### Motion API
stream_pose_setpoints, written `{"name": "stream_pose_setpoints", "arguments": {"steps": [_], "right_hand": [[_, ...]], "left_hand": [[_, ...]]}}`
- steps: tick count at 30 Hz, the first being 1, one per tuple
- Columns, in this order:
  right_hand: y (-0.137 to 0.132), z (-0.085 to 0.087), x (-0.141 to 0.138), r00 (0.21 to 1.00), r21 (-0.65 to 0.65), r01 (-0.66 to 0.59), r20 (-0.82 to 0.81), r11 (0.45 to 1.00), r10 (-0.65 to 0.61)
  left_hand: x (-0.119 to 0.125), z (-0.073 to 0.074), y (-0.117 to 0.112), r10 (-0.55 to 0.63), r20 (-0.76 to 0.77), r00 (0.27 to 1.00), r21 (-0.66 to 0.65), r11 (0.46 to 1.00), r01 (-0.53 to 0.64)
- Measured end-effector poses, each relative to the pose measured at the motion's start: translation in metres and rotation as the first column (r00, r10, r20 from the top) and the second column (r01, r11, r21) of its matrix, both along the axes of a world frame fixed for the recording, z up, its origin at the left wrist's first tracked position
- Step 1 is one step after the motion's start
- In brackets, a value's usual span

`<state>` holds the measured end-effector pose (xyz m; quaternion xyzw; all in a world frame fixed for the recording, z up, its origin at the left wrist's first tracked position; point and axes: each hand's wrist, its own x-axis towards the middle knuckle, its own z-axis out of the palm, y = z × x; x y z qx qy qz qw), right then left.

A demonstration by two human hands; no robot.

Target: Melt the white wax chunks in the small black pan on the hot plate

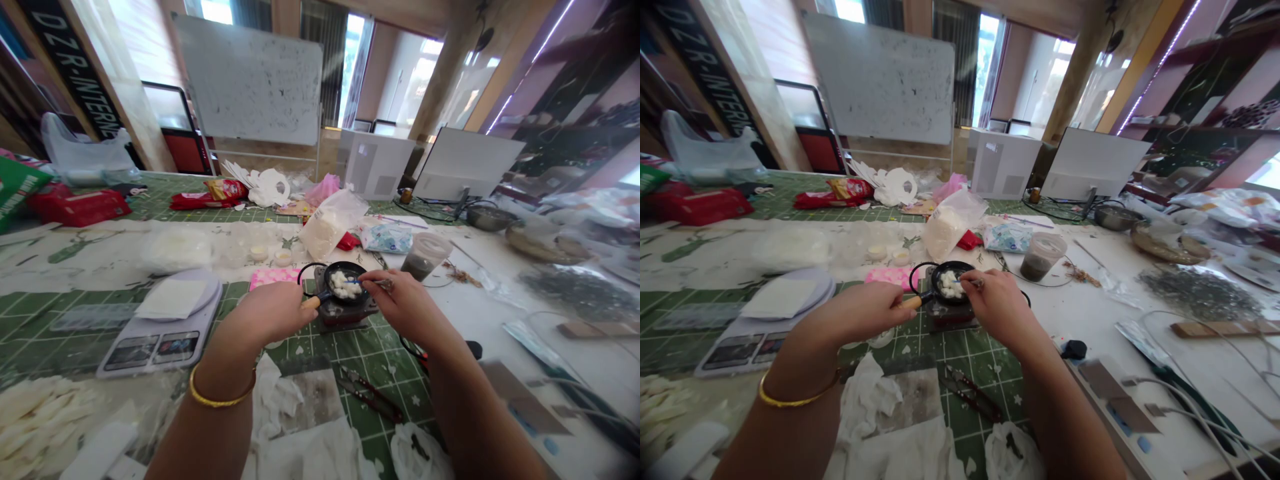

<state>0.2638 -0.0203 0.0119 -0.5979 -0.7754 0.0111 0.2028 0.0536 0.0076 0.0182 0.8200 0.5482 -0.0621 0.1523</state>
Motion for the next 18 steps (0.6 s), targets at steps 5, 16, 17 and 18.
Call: {"name": "stream_pose_setpoints", "arguments": {"steps": [5, 16, 17, 18], "right_hand": [[-0.0036, 0.0023, 0.0017, 1.0, 0.032, 0.006, 0.014, 0.999, -0.007], [-0.009, 0.0026, 0.0, 0.998, 0.014, -0.052, -0.039, 0.999, 0.053], [-0.0088, 0.0022, -0.001, 0.996, 0.015, -0.066, -0.051, 0.998, 0.067], [-0.0083, 0.0018, -0.0017, 0.996, 0.018, -0.067, -0.05, 0.998, 0.068]], "left_hand": [[-0.0001, 0.0008, 0.0, 0.001, -0.009, 1.0, -0.013, 1.0, -0.001], [-0.0003, -0.002, 0.0008, 0.001, -0.007, 1.0, 0.005, 1.0, -0.001], [-0.0001, -0.0017, 0.0008, 0.004, -0.008, 1.0, 0.006, 1.0, -0.004], [0.0, -0.0014, 0.0007, 0.004, -0.006, 1.0, 0.006, 1.0, -0.004]]}}
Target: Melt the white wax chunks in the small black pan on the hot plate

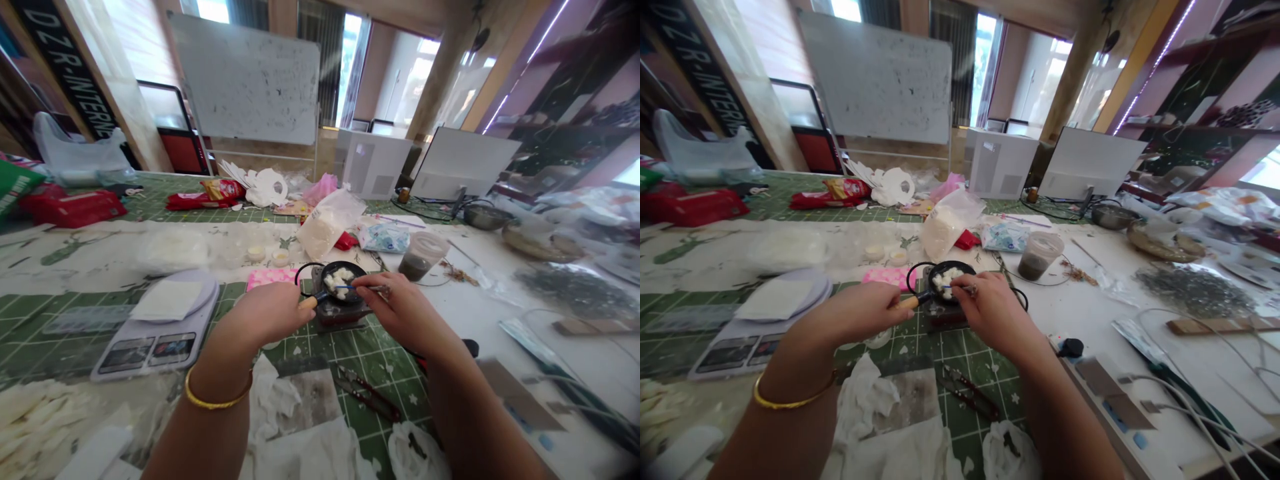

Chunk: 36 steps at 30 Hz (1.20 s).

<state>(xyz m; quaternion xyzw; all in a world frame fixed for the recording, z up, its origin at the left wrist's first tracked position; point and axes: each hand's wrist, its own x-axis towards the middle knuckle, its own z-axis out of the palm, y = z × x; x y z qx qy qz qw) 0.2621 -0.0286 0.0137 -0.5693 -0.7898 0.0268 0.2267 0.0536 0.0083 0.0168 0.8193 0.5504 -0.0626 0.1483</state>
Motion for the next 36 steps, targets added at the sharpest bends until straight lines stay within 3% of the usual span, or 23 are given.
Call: {"name": "stream_pose_setpoints", "arguments": {"steps": [6, 11, 15, 19, 24, 28, 32, 36], "right_hand": [[0.003, 0.002, 0.005, 0.994, 0.066, 0.107, -0.007, 0.992, -0.107], [0.005, 0.0, 0.004, 0.997, 0.023, 0.07, 0.01, 0.997, -0.071], [0.01, -0.004, 0.004, 0.995, 0.083, 0.098, -0.042, 0.992, -0.095], [0.011, -0.005, 0.007, 0.997, 0.022, 0.079, 0.025, 0.997, -0.079], [0.011, -0.005, 0.005, 0.992, 0.087, 0.121, -0.032, 0.989, -0.119], [0.012, -0.005, 0.003, 0.992, 0.008, 0.114, 0.047, 0.993, -0.114], [0.01, -0.004, 0.005, 0.992, 0.077, 0.118, 0.028, 0.99, -0.12], [0.01, -0.005, 0.007, 0.99, 0.036, 0.122, 0.07, 0.992, -0.124]], "left_hand": [[0.0, 0.0, 0.0, -0.014, -0.004, 1.0, -0.003, 1.0, 0.014], [0.0, 0.001, -0.001, 0.005, -0.013, 1.0, -0.008, 1.0, -0.005], [0.001, 0.002, -0.001, 0.0, -0.022, 1.0, -0.01, 1.0, -0.001], [0.0, 0.002, -0.001, 0.003, -0.008, 1.0, -0.011, 1.0, -0.003], [0.0, 0.002, 0.0, -0.009, -0.007, 1.0, -0.005, 1.0, 0.009], [0.0, 0.004, -0.001, -0.005, -0.004, 1.0, -0.022, 1.0, 0.005], [0.0, 0.004, -0.001, 0.002, -0.012, 1.0, -0.022, 1.0, -0.002], [-0.001, 0.003, -0.001, -0.003, -0.005, 1.0, -0.02, 1.0, 0.003]]}}
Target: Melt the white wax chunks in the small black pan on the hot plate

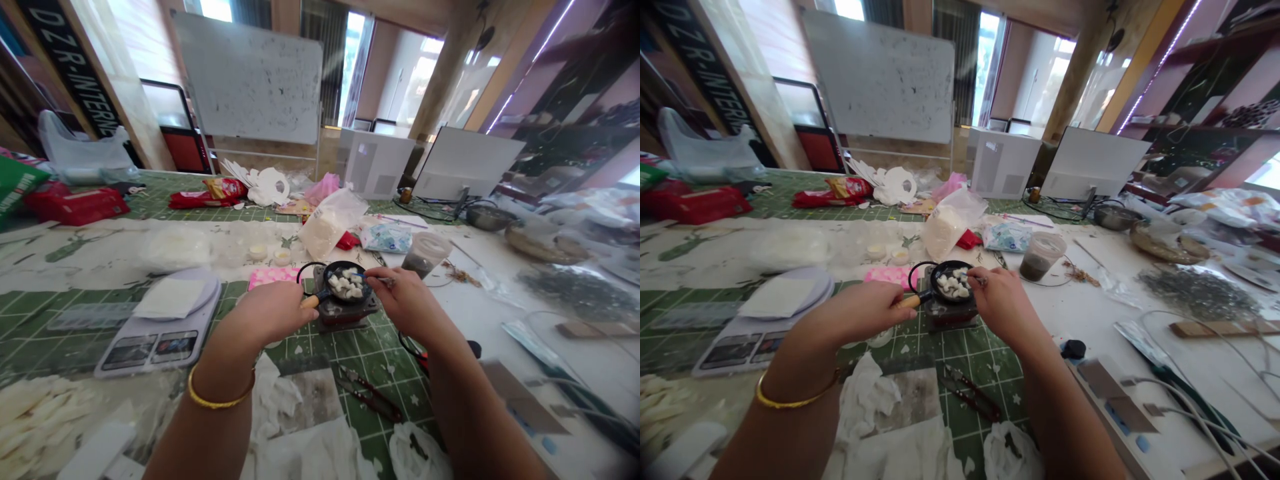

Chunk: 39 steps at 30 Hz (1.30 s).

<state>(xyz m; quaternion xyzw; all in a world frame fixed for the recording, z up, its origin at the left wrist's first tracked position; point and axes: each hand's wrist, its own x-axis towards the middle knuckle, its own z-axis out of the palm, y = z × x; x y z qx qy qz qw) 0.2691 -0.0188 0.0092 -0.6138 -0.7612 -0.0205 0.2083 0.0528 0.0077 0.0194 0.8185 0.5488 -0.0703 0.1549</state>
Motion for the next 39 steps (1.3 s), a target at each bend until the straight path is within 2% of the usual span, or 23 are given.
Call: {"name": "stream_pose_setpoints", "arguments": {"steps": [3, 6, 11, 15, 19, 24, 28, 31, 35, 39], "right_hand": [[0.0, 0.0, 0.001, 1.0, 0.0, -0.026, 0.002, 1.0, 0.026], [0.0, 0.0, 0.002, 1.0, 0.034, 0.012, -0.023, 0.999, -0.011], [0.0, 0.0, 0.001, 1.0, -0.026, -0.002, 0.014, 1.0, 0.002], [-0.002, 0.004, 0.004, 1.0, 0.005, 0.012, -0.009, 1.0, -0.012], [-0.006, 0.007, 0.006, 1.0, -0.033, 0.002, 0.026, 0.999, -0.001], [-0.008, 0.006, -0.001, 0.992, -0.011, -0.081, -0.097, 0.997, 0.08], [-0.003, 0.002, -0.004, 0.996, -0.052, -0.061, -0.069, 0.997, 0.058], [-0.003, 0.002, -0.003, 0.994, -0.003, -0.029, -0.104, 1.0, 0.029], [-0.005, 0.004, -0.004, 0.984, -0.022, -0.085, -0.158, 0.996, 0.081], [0.002, 0.001, -0.001, 0.991, 0.021, 0.011, -0.135, 1.0, -0.008]], "left_hand": [[-0.001, -0.001, 0.0, -0.01, 0.013, 1.0, 0.007, 1.0, 0.01], [-0.001, -0.001, 0.0, -0.001, 0.014, 1.0, 0.007, 1.0, 0.001], [-0.001, 0.0, 0.001, -0.006, 0.022, 1.0, 0.0, 1.0, 0.006], [0.0, 0.0, 0.002, 0.0, 0.006, 1.0, -0.004, 1.0, 0.0], [0.0, 0.0, 0.001, -0.002, 0.0, 1.0, -0.013, 1.0, 0.002], [-0.001, 0.0, 0.0, -0.005, 0.0, 1.0, -0.013, 1.0, 0.005], [0.0, 0.001, 0.0, -0.015, 0.024, 1.0, -0.023, 1.0, 0.016], [0.0, 0.001, 0.0, -0.018, 0.036, 0.999, -0.03, 0.999, 0.019], [0.0, 0.001, 0.0, -0.008, 0.015, 1.0, -0.024, 1.0, 0.009], [-0.001, 0.0, 0.0, -0.021, 0.002, 1.0, -0.014, 1.0, 0.021]]}}
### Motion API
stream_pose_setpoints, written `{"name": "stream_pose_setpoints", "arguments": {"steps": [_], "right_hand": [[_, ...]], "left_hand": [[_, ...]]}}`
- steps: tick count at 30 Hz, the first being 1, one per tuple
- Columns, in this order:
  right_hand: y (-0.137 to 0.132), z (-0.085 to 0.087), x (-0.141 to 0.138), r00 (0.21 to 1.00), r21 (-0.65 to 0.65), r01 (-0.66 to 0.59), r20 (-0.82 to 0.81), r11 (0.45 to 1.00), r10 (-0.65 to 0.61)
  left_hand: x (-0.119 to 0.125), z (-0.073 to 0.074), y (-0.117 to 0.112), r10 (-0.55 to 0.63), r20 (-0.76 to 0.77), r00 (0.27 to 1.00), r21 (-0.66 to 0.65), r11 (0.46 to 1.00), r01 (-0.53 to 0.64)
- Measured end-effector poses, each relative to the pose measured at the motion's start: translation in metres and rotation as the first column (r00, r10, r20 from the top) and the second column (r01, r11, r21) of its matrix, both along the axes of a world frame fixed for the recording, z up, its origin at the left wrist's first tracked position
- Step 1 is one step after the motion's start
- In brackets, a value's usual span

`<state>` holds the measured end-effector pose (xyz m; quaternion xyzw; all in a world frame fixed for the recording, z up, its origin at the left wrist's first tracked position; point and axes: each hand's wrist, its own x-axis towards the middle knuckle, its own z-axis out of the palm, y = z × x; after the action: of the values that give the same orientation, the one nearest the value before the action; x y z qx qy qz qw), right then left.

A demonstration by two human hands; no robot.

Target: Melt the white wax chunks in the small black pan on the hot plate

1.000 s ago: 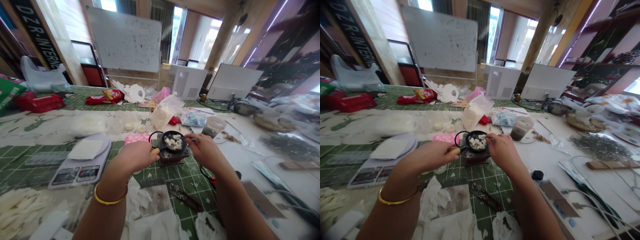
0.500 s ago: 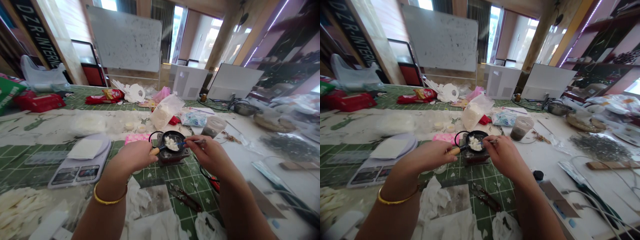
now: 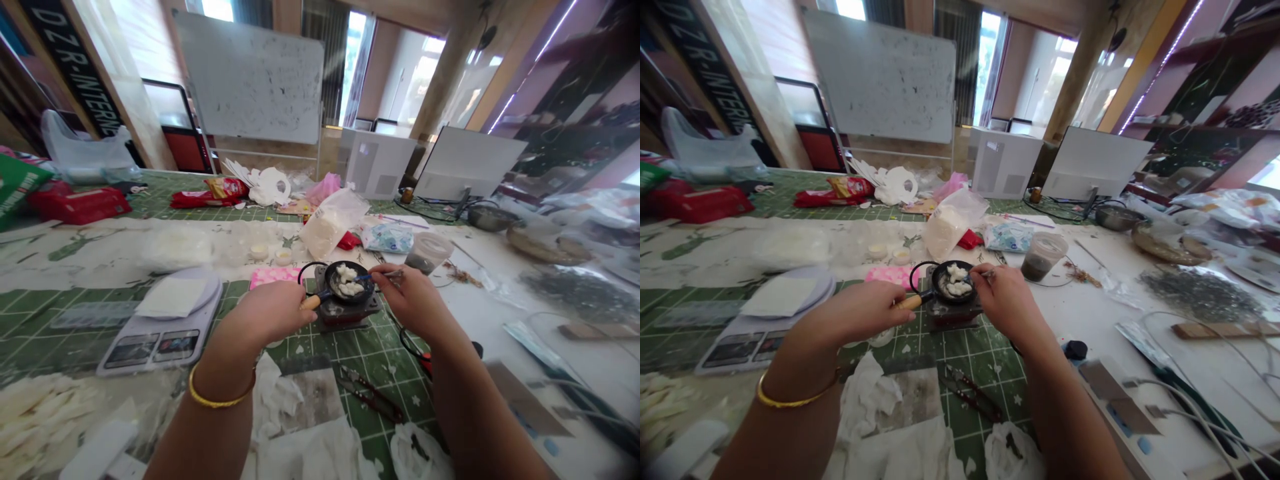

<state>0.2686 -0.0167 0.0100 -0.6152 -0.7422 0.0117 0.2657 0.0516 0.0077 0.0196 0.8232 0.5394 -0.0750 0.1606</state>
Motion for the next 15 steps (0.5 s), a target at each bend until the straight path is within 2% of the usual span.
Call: {"name": "stream_pose_setpoints", "arguments": {"steps": [3, 8, 12, 15], "right_hand": [[0.0034, -0.0013, 0.0039, 0.998, 0.076, 0.055, -0.004, 0.996, -0.055], [-0.0003, 0.0003, 0.0046, 0.996, -0.023, -0.024, 0.087, 0.999, 0.026], [-0.0043, 0.0022, 0.0033, 0.999, 0.038, 0.011, 0.043, 0.999, -0.013], [-0.0042, 0.0019, 0.0019, 0.999, 0.005, -0.033, 0.037, 0.999, 0.033]], "left_hand": [[0.0006, -0.0004, 0.0006, -0.006, 0.003, 1.0, 0.003, 1.0, 0.006], [0.0022, 0.0004, 0.0007, 0.006, -0.016, 1.0, -0.006, 1.0, -0.006], [0.0021, 0.0006, 0.0002, -0.004, -0.01, 1.0, 0.0, 1.0, 0.004], [0.0019, 0.0001, 0.0, 0.012, -0.014, 1.0, -0.001, 1.0, -0.012]]}}
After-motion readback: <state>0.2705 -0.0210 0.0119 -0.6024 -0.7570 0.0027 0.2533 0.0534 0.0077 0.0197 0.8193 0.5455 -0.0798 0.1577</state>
